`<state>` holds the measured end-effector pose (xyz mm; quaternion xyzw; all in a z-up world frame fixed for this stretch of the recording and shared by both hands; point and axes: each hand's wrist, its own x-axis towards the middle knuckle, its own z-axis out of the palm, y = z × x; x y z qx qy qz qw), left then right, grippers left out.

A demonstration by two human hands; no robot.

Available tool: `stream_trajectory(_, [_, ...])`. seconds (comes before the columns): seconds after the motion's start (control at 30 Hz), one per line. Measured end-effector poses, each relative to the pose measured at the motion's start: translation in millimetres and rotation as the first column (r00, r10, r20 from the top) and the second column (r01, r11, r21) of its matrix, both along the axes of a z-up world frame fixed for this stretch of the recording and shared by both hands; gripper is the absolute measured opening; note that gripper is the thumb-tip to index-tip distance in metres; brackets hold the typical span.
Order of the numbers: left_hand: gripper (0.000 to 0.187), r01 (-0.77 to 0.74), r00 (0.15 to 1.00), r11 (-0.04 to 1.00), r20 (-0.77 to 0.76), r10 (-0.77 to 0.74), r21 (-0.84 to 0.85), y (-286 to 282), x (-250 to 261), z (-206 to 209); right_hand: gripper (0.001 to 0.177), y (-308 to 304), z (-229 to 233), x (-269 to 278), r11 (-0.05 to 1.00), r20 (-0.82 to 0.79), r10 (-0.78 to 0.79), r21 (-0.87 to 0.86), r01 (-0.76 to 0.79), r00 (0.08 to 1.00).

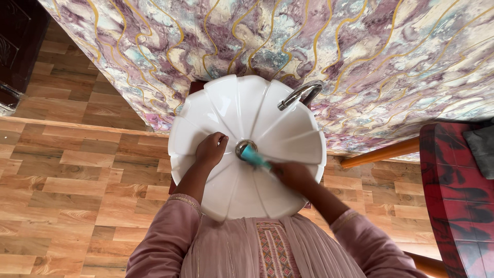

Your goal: The person cleans a sink by using a brush to scrub the drain and the internal surfaces of the basin.

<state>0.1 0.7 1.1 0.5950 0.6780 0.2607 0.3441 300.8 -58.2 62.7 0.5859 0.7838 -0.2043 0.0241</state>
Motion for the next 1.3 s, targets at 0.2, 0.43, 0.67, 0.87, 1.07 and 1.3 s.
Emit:
stream_trajectory(0.2, [0.035,0.004,1.000,1.000,-0.022,-0.004,-0.018,-1.6,0.3,3.2,0.039,-25.2,10.8,-56.6,0.891,-0.325,0.209,-0.327,-0.316,0.922])
stream_trajectory(0.43, [0.035,0.073,0.994,0.997,-0.077,-0.072,0.015,-1.5,-0.2,2.8,0.033,46.2,12.3,30.7,0.973,0.167,-0.222,-0.024,0.229,0.961])
stream_trajectory(0.67, [0.034,0.026,0.999,1.000,-0.025,-0.026,-0.004,1.8,-0.2,2.3,0.027,-9.5,-23.7,-19.5,0.907,-0.355,0.295,-0.186,-0.377,0.887])
stream_trajectory(0.87, [0.033,0.063,0.996,0.997,-0.063,-0.061,0.044,0.4,0.2,-8.0,0.036,16.7,-2.2,5.2,0.923,-0.046,0.159,-0.346,-0.165,0.986])
stream_trajectory(1.07, [0.035,0.037,0.998,0.999,-0.042,-0.036,0.008,1.8,0.3,0.5,0.039,20.9,-6.7,30.1,0.989,0.294,-0.134,0.106,0.107,0.946])
stream_trajectory(1.3, [0.033,0.035,0.999,0.999,-0.040,-0.034,0.022,3.1,-1.0,-7.1,0.040,-21.3,26.1,-57.6,0.880,-0.256,0.230,-0.358,-0.313,0.939])
